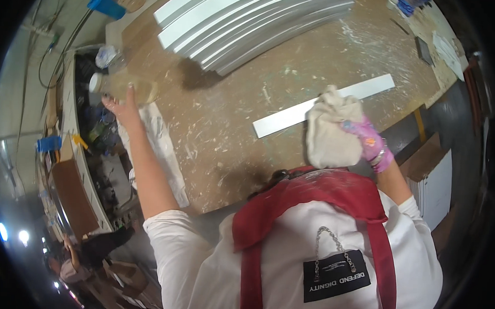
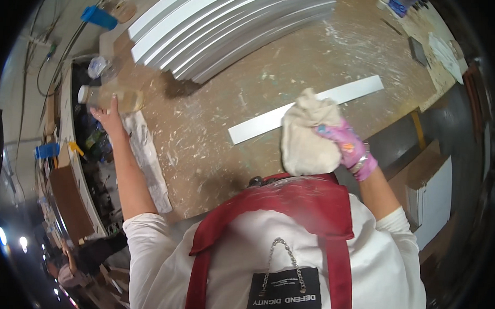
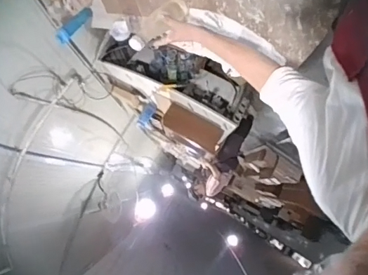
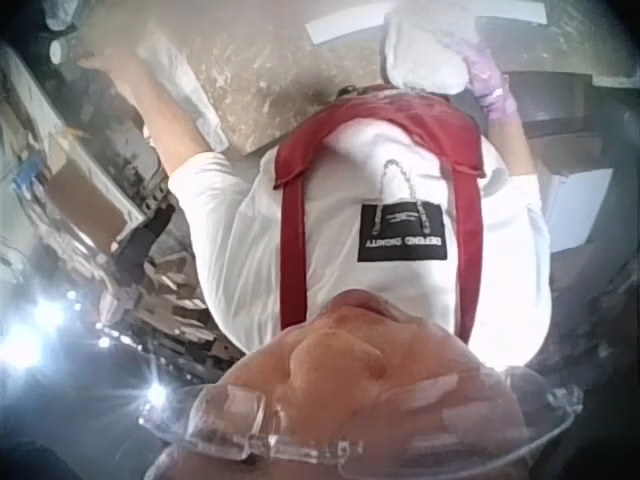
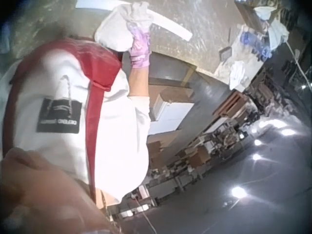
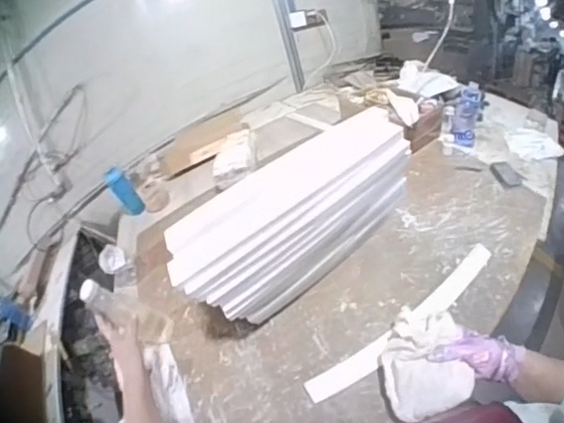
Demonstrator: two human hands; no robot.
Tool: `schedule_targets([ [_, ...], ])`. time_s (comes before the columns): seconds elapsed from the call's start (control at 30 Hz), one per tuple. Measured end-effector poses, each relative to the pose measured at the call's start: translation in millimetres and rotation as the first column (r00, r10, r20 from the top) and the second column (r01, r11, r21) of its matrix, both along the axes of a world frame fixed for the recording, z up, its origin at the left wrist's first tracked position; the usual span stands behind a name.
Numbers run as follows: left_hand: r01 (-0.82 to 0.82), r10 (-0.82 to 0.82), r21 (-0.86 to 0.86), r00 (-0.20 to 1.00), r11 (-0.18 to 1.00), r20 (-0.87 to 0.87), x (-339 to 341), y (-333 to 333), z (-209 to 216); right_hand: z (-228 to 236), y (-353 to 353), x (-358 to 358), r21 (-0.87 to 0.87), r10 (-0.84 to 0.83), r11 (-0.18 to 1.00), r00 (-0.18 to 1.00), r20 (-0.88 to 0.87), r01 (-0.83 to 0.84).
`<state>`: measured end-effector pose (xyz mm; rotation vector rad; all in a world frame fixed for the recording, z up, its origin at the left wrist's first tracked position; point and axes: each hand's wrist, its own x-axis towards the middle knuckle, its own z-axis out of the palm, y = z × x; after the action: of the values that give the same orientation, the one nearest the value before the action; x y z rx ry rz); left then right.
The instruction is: The person cleans white wood strips by wiping them with a cloth, applying a liquid from a bottle to the cloth, and then stacking the cleaned strips on a workbench.
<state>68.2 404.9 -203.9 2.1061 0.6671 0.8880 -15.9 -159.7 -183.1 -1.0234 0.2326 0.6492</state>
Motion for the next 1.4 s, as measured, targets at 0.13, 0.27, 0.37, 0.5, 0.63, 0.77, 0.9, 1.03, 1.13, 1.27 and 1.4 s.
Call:
schedule_targets([
  [0.13,0.078,-0.083,-0.248,0.997,0.966,-0.008,25.8,28.9,-17.8,-8.1,18.3,-2.3,0.222,0.207,0.955,0.978,-0.036,-0.194],
  [0.27,0.082,-0.088,-0.115,0.995,0.99,-0.041,17.8,-12.1,17.3,-11.6,19.3,-9.5,0.307,0.147,0.937,0.986,0.08,-0.165],
  [0.37,0.202,-0.21,0.156,0.977,0.967,0.035,-7.7,-28.8,25.7,-7.3,19.7,-10.3,0.33,-0.004,0.943,0.994,0.108,-0.032],
  [0.5,0.227,-0.227,-0.081,0.974,0.971,0.014,-76.5,-121.7,56.1,-8.2,20.5,-8.2,0.312,-0.144,0.944,0.985,0.091,0.109],
  [0.63,0.328,-0.337,-0.128,0.94,0.936,-0.061,-109.0,-183.0,66.0,-12.4,20.4,1.5,0.274,-0.172,0.953,0.975,0.139,0.129],
  [0.77,0.687,-0.617,0.309,0.727,0.658,-0.301,-105.2,-213.0,63.7,13.8,33.4,12.5,0.306,-0.194,0.944,0.956,0.218,0.122],
  [0.9,0.886,-0.66,0.268,0.462,0.379,-0.592,-87.2,-264.0,57.9,19.9,43.0,15.9,0.138,-0.172,0.982,0.913,0.37,0.129],
  [1.03,0.905,-0.625,0.36,0.418,0.226,-0.659,-82.0,-292.4,50.9,13.2,56.7,5.5,-0.242,-0.02,0.959,0.887,0.462,0.148],
  [1.13,0.912,-0.554,0.365,0.404,0.185,-0.728,-78.4,-296.5,54.2,-10.0,42.5,8.4,0.165,-0.217,0.972,0.918,0.333,0.169],
  [1.27,0.883,-0.404,0.466,0.449,0.061,-0.797,-68.5,-290.2,75.6,4.1,29.5,12.2,0.419,-0.173,0.901,0.98,0.103,0.115],
  [1.4,0.839,-0.36,0.542,0.489,-0.055,-0.794,-59.3,-286.8,85.5,-1.4,33.2,12.0,0.43,-0.108,0.901,0.991,0.077,0.064],
])
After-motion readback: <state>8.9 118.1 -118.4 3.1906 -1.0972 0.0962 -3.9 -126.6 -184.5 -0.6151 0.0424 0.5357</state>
